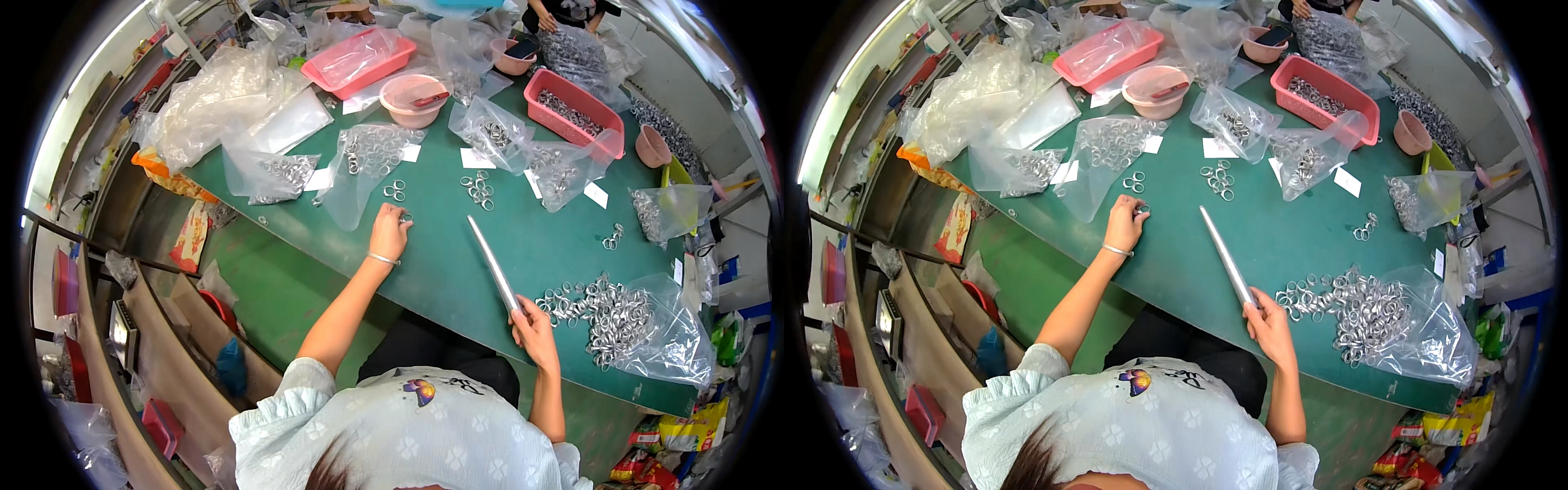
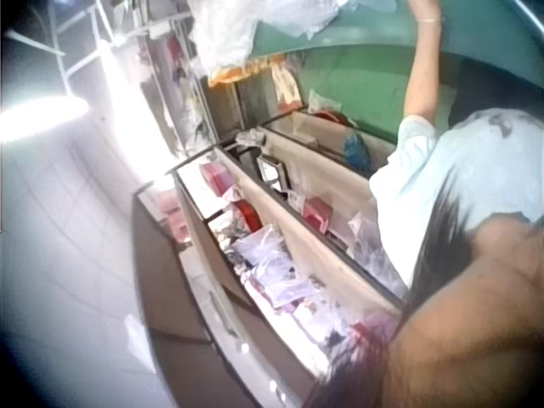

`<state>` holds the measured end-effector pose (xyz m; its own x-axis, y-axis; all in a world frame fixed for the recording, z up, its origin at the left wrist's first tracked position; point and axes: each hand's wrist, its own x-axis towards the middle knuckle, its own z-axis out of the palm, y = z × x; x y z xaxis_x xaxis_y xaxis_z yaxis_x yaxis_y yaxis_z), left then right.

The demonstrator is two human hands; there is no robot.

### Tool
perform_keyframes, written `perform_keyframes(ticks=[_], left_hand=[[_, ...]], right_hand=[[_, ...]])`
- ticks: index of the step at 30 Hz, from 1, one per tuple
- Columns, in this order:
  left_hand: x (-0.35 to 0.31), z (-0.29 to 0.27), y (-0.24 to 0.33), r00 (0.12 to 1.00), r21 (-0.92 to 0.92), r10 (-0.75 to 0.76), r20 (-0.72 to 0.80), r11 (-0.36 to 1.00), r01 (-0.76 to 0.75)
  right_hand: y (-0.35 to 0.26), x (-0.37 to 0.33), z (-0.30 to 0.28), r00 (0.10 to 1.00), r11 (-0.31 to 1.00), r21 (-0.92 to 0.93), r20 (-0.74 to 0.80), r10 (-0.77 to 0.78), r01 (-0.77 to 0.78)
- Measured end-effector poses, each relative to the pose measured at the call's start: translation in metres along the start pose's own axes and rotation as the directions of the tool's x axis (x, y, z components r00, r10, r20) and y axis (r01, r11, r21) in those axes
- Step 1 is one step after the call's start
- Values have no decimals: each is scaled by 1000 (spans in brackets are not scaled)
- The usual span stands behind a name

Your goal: The person uses a metal rod to thread small metal rings onto it, one by one, from a pile on a green workbench. They repeatedly pick up rings and slide them onto the rod, occasionally adjusting the stack of rings already on the tool.

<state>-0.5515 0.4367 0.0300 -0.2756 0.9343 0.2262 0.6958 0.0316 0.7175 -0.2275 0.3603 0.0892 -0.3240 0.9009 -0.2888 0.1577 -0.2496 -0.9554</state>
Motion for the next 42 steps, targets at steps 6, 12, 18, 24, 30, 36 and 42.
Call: perform_keyframes(ticks=[6,12,18,24,30,36,42], left_hand=[[-24,-20,47,904,-857,-89,418,293,425],[-38,-23,102,895,-864,87,437,317,391],[-52,-5,141,869,-872,162,468,248,423],[-59,6,178,891,-884,206,405,337,324],[-65,26,207,871,-881,279,405,375,289],[-68,38,229,829,-871,329,452,361,332],[-67,44,235,781,-888,433,451,307,343]], right_hand=[[-5,-17,-10,998,998,58,59,-13,9],[-13,-40,-37,992,989,-101,76,-105,112],[-21,-64,-57,981,975,-111,-15,-196,193],[-38,-87,-82,845,745,-552,-126,-520,376],[-36,-103,-106,736,602,-678,-132,-664,421],[-41,-118,-121,706,603,-687,-183,-684,406],[-43,-128,-126,667,581,-713,-215,-713,392]])
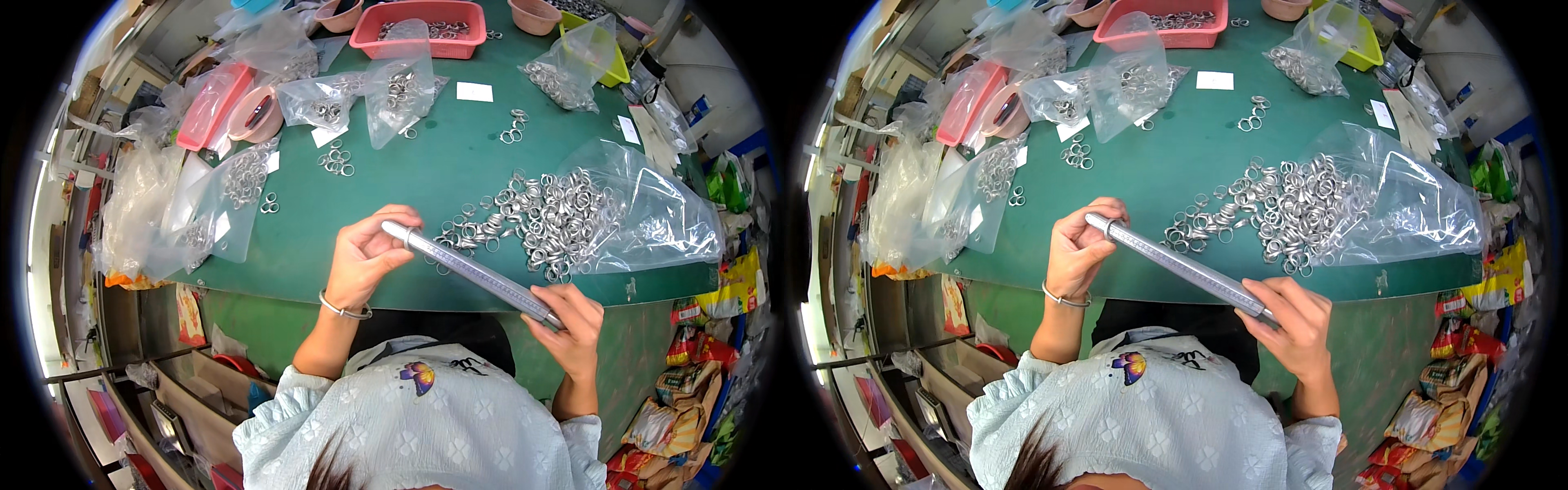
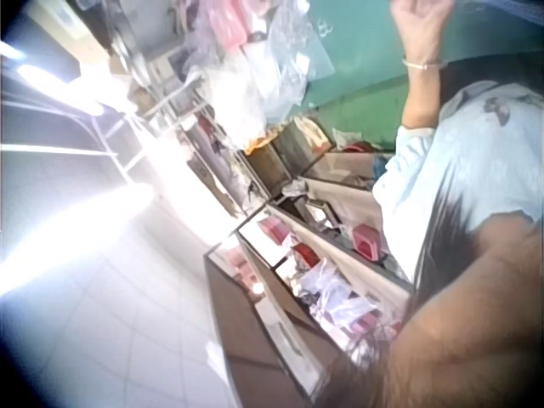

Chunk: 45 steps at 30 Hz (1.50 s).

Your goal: The person uses a metal rod to thread small metal rings onto it, one by one, from a pile on a green workbench. They repeatedly pick up rings and slide them onto the rod, occasionally adjusting the stack of rings already on the tool.

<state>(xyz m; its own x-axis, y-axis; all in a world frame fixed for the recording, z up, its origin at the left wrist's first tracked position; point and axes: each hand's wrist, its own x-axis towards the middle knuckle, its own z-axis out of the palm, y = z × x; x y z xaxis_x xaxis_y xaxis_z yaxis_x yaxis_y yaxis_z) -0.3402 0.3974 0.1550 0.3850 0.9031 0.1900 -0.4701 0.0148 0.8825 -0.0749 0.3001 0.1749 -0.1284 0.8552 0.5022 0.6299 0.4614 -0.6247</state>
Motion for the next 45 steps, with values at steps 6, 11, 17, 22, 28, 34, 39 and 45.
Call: perform_keyframes(ticks=[6,11,17,22,28,34,39,45], left_hand=[[-1,4,1,1000,-25,-4,26,1000,4],[-7,2,5,1000,-25,13,24,1000,-13],[-16,-3,8,1000,-36,21,21,999,-20],[-21,-3,10,1000,-43,17,6,999,-16],[-23,-3,10,1000,-47,28,0,998,-28],[-26,-2,7,999,-45,6,41,999,-4],[-28,3,4,997,-27,-39,73,999,41],[-31,18,-4,970,75,-166,180,985,154]], right_hand=[[-3,-3,-2,1000,1000,22,-12,13,-12],[-7,-1,0,1000,999,38,-7,-1,1],[-11,3,6,1000,997,70,5,-20,20],[-16,5,8,1000,997,79,4,-22,21],[-19,4,8,1000,997,75,-1,-14,14],[-22,3,8,1000,998,61,10,-10,9],[-24,3,9,1000,997,72,17,1,-2],[-33,-1,19,996,987,145,79,52,-63]])
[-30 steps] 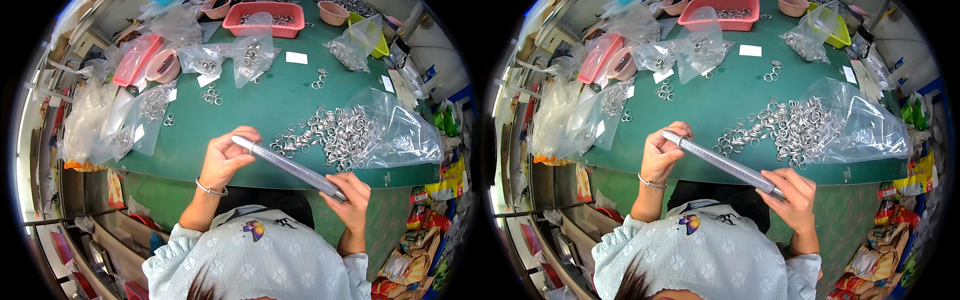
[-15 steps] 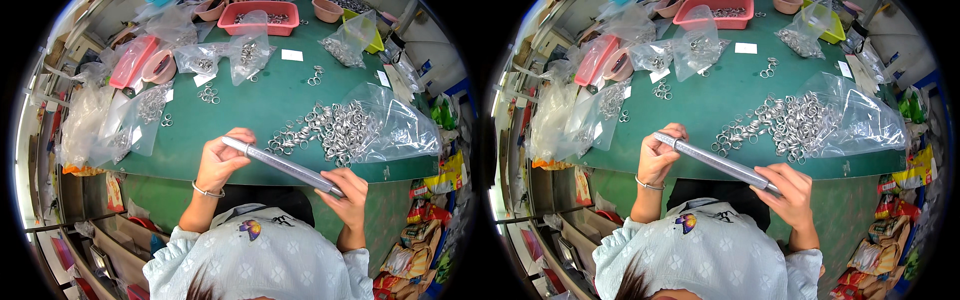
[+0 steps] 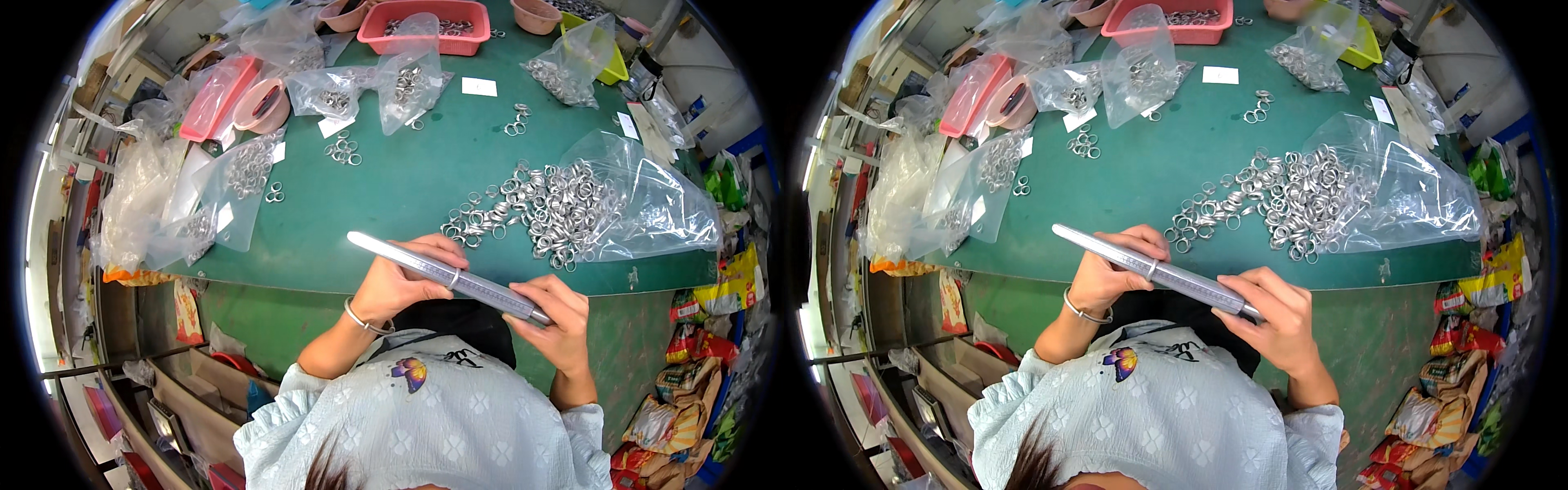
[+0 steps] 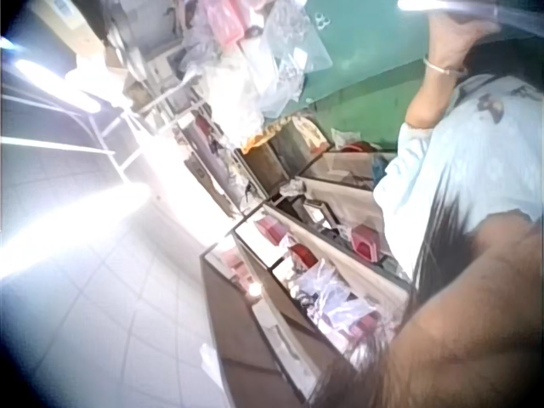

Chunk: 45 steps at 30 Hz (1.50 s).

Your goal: The person uses a metal rod to thread small metal rings onto it, one by one, from a pile on a green workbench. They repeatedly pick up rings and slide them onto the rod, occasionally adjusting the stack of rings already on the tool.

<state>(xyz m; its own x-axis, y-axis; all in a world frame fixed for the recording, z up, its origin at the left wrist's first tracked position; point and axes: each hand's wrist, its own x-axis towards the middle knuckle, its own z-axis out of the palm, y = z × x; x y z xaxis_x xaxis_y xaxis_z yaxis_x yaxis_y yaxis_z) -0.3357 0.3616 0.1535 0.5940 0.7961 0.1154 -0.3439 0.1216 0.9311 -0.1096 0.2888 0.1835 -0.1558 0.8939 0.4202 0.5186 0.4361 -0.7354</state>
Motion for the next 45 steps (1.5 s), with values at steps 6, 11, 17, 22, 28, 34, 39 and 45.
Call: perform_keyframes(ticks=[6,11,17,22,28,34,39,45], left_hand=[[2,3,3,997,-54,-47,-55,998,44],[-2,2,4,993,-48,-52,-104,998,47],[-5,7,12,993,57,-23,-112,998,29],[-5,7,12,996,156,45,-75,987,-33],[-4,6,15,997,169,8,-73,986,5],[-8,7,20,987,128,-66,-146,988,85],[-13,6,6,971,-116,-76,-226,992,51],[-21,-31,-34,832,-230,52,-553,950,-212]], right_hand=[[-11,-2,5,992,990,-66,17,128,-126],[-12,-4,5,989,991,-69,82,122,-117],[-9,-12,9,997,997,-55,59,48,-45],[-12,-13,7,998,997,-70,60,33,-29],[-13,-13,11,997,998,-11,41,60,-60],[-10,-10,16,994,995,13,51,98,-99],[-13,-6,29,977,977,63,71,200,-204],[4,-5,52,965,969,3,92,244,-245]])
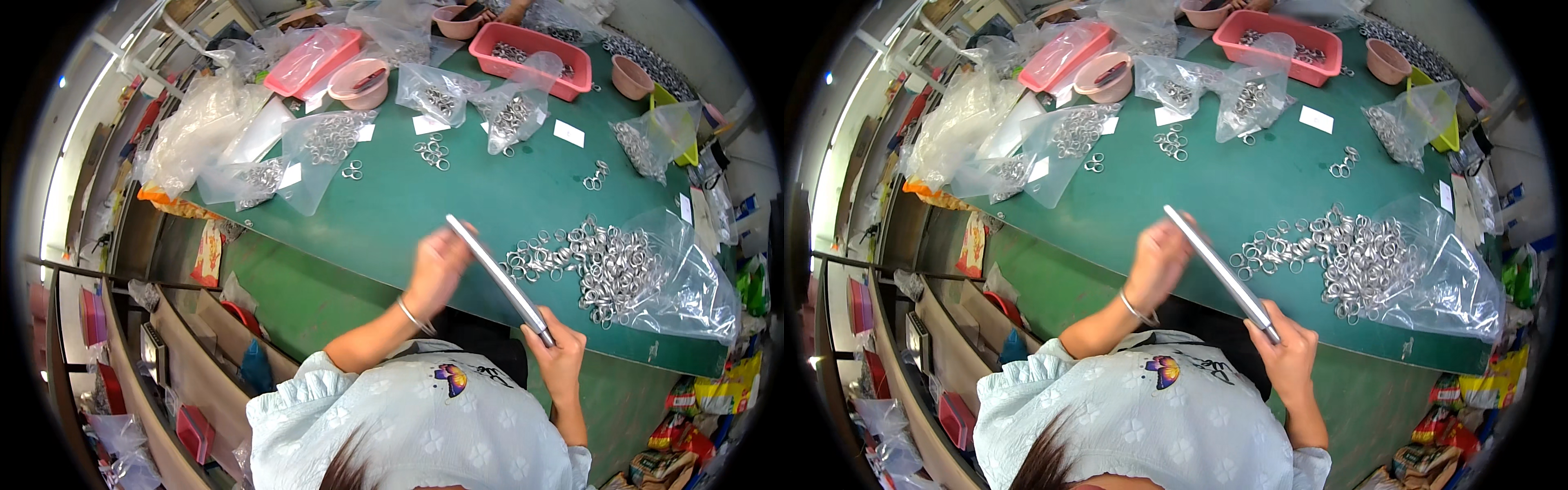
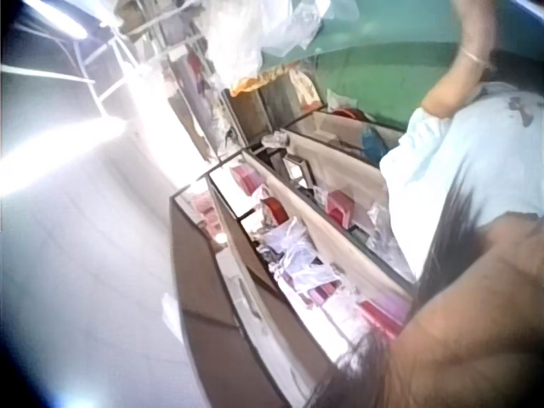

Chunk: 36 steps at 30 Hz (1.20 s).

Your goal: The person uses a metal rod to thread small metal rings onto it, one by one, from a pile on a green workbench. They repeatedly pick up rings and slide them onto the rod, occasionally adjusting the stack of rings already on the tool.

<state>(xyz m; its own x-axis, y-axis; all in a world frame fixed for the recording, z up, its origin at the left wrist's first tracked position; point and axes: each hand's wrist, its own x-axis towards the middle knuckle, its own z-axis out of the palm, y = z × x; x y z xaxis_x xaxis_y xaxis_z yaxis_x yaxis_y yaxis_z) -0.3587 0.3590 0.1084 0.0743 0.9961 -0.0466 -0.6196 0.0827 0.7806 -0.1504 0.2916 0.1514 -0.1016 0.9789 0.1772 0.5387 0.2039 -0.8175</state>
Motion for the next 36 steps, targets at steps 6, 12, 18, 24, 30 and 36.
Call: perform_keyframes(ticks=[6,12,18,24,30,36], left_hand=[[42,-107,50,932,771,275,-236,637,7],[81,-185,54,800,972,600,18,-196,126],[108,-127,38,865,947,430,258,-290,-138],[159,-103,7,894,811,141,425,-498,-307],[164,-94,12,850,894,281,446,-195,-405],[92,-18,19,969,504,-135,209,864,12]], right_hand=[[29,-8,-5,972,959,163,29,232,-233],[41,-6,-2,966,958,130,-10,258,-255],[50,-9,-1,942,935,155,-65,331,-318],[50,-12,-5,937,931,173,-89,339,-321],[57,-21,-8,897,888,259,-133,422,-379],[42,-19,-13,942,908,316,-98,320,-275]])
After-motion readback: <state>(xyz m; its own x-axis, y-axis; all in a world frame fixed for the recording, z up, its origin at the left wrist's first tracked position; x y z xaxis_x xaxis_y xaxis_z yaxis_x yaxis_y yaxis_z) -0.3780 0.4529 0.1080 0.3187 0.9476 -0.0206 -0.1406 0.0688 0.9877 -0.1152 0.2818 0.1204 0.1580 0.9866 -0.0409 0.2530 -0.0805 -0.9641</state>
